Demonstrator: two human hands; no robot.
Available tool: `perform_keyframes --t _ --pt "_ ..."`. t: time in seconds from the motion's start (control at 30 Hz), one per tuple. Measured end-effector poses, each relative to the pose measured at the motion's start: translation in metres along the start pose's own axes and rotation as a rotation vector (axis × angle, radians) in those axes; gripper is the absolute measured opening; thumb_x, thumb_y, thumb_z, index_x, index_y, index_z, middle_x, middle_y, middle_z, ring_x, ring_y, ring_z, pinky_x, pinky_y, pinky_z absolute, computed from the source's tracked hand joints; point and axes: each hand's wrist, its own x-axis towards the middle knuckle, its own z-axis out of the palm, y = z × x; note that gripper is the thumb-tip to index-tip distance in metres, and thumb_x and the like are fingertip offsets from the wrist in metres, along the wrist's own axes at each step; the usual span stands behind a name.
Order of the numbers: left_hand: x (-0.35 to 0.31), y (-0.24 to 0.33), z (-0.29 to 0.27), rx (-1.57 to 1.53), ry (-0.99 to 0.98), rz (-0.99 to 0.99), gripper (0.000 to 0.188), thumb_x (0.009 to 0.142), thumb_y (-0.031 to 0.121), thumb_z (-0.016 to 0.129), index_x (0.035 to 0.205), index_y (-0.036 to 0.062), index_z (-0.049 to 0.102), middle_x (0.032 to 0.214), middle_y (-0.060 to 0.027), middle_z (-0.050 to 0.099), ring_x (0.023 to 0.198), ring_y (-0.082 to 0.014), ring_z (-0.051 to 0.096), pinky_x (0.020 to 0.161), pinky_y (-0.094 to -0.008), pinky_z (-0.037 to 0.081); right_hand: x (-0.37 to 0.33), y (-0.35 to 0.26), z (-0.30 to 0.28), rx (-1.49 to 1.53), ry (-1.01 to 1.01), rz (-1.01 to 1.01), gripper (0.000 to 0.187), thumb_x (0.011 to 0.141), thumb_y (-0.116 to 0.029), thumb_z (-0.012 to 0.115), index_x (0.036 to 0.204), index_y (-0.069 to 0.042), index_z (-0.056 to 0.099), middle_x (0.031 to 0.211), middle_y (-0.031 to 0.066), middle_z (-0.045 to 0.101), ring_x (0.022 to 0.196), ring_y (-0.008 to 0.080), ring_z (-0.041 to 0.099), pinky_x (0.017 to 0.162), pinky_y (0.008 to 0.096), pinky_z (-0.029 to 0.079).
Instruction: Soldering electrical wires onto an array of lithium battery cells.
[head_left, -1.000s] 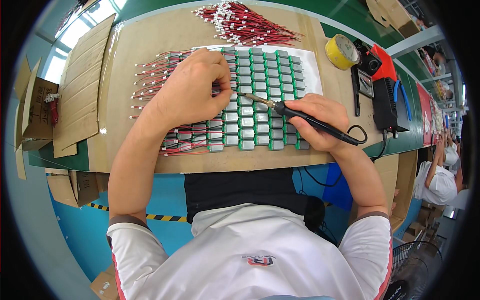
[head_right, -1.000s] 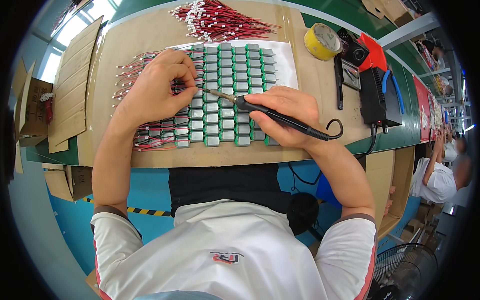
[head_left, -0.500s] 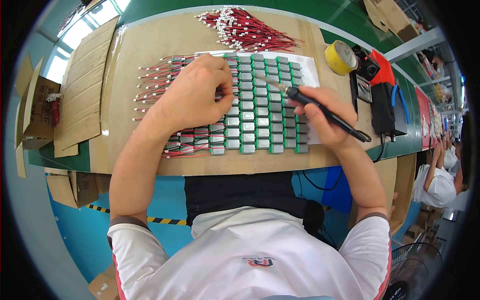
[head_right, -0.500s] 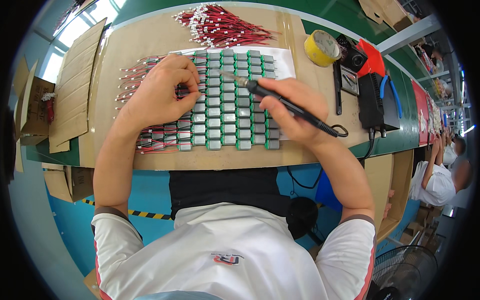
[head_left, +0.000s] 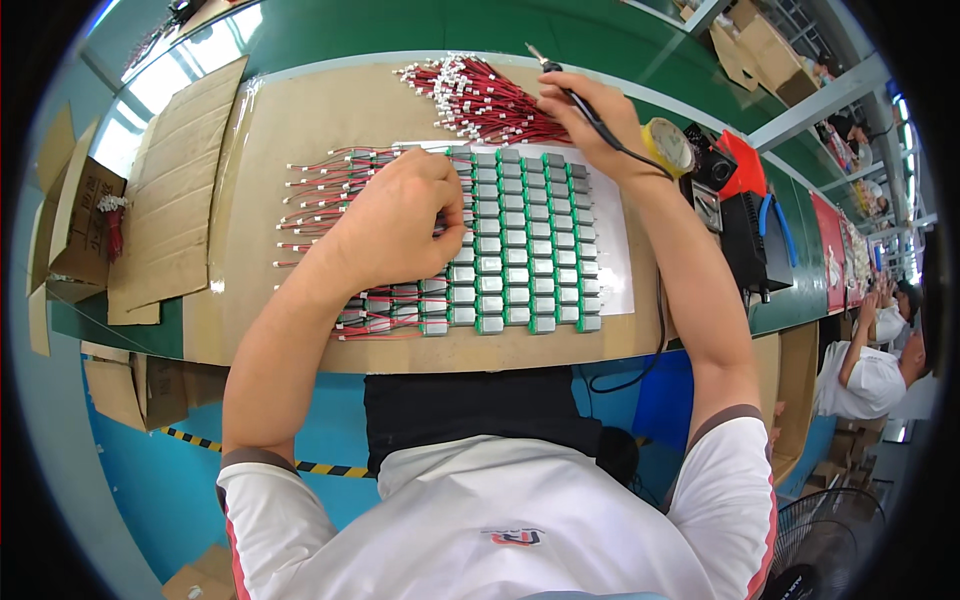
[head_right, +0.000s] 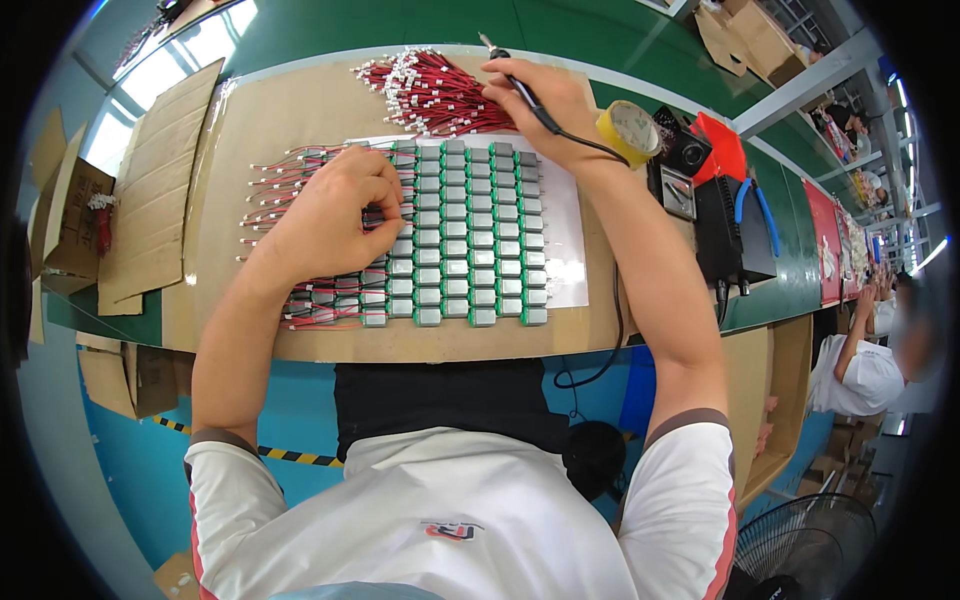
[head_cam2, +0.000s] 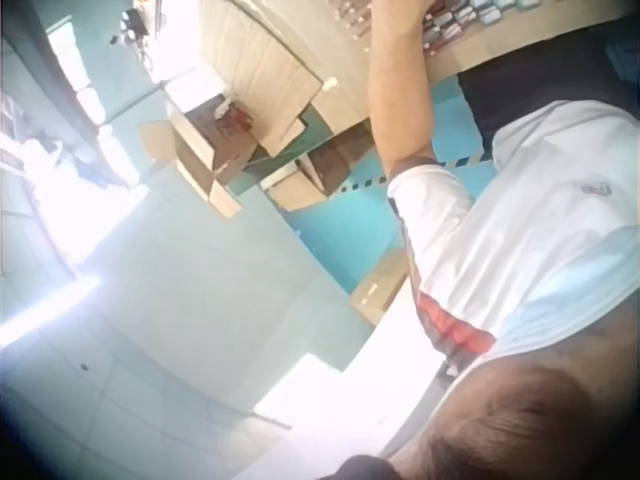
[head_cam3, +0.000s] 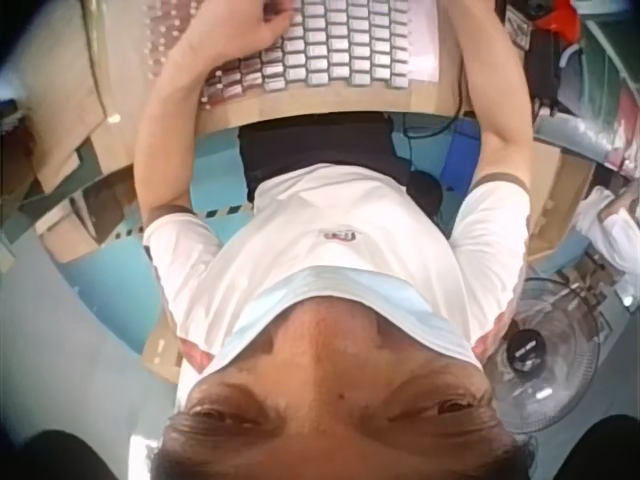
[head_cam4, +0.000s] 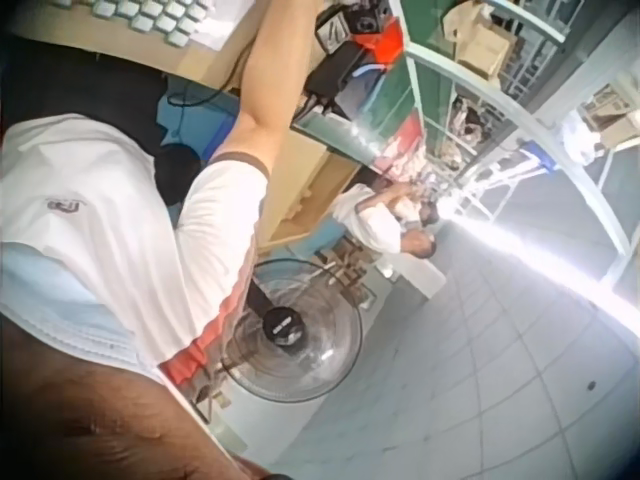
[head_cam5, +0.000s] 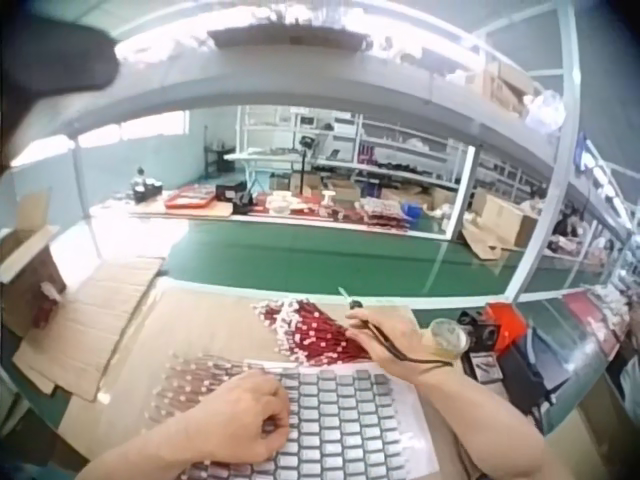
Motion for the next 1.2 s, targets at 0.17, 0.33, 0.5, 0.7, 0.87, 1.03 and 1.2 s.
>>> perform_keyframes --t 0.17,0.33,0.5,0.7,0.87,1.03,1.2 --pt "0.0 -0.002 0.002 0.003 0.021 0.011 0.007 0.079 0.004 0.076 0.077 0.0009 0.069 0.095 -0.0096 0.068 0.099 -0.0313 0.065 0.092 -0.0424 0.055 0.003 0.012 0.019 -0.145 -0.024 -0.044 0.025 0.096 -0.011 0.072 0.121 -0.007 0.074 0.104 0.0163 0.077 0.1 0.0363 0.071 0.09 0.0433 0.056" --pt "-0.001 -0.003 0.003 0.022 0.022 0.028 0.007 0.08 0.004 0.075 0.078 0.0009 0.069 0.094 -0.0102 0.068 0.099 -0.0315 0.065 0.091 -0.0431 0.055 0.001 0.011 0.015 -0.206 0.012 -0.011 0.03 0.093 -0.011 0.079 0.122 -0.01 0.076 0.099 0.0118 0.079 0.091 0.0292 0.075 0.086 0.0388 0.058" --pt "-0.001 -0.003 0.004 0.036 0.023 0.038 0.006 0.08 0.004 0.075 0.079 0.0011 0.069 0.094 -0.0104 0.067 0.099 -0.0316 0.065 0.091 -0.0431 0.055 -0.007 0.005 0.004 -0.296 0.17 -0.004 0.029 0.093 -0.006 0.073 0.122 -0.011 0.076 0.098 0.0127 0.078 0.095 0.0346 0.073 0.087 0.0436 0.058" --pt "0.0 -0.003 0.003 0.043 0.012 0.044 0.007 0.08 0.004 0.075 0.079 0.001 0.07 0.094 -0.0106 0.067 0.099 -0.032 0.065 0.091 -0.0432 0.055 -0.027 -0.03 -0.016 -0.132 0.21 -0.037 0.034 0.088 0.0 0.082 0.121 -0.008 0.077 0.097 0.0095 0.081 0.088 0.0214 0.079 0.077 0.0321 0.062" --pt "-0.002 -0.004 0.001 0.013 -0.002 0.011 0.008 0.08 0.006 0.078 0.08 0.0012 0.071 0.095 -0.0101 0.068 0.1 -0.0318 0.065 0.092 -0.0423 0.055 -0.057 -0.087 -0.018 -0.038 0.091 -0.039 0.033 0.089 0.001 0.083 0.121 -0.007 0.077 0.093 0.0079 0.08 0.084 0.0178 0.079 0.077 0.0301 0.063" --pt "0.001 0.001 -0.02 -0.055 0.053 0.066 0.012 0.077 0.0 0.081 0.082 0.0012 0.07 0.099 -0.0094 0.072 0.1 -0.0287 0.068 0.088 -0.04 0.055 -0.069 -0.104 -0.003 0.078 0.052 -0.078 0.036 0.088 0.003 0.082 0.122 -0.007 0.076 0.091 0.0066 0.077 0.075 0.016 0.075 0.068 0.0286 0.061" --pt "0.005 0.004 -0.025 -0.118 0.195 0.092 0.016 0.08 0.002 0.085 0.092 0.0016 0.075 0.097 -0.0104 0.073 0.09 -0.0269 0.067 0.082 -0.0389 0.054 -0.074 -0.114 0.005 0.206 -0.04 -0.062 0.042 0.087 0.008 0.077 0.126 -0.008 0.074 0.093 0.0049 0.074 0.078 0.0132 0.072 0.066 0.0259 0.059"
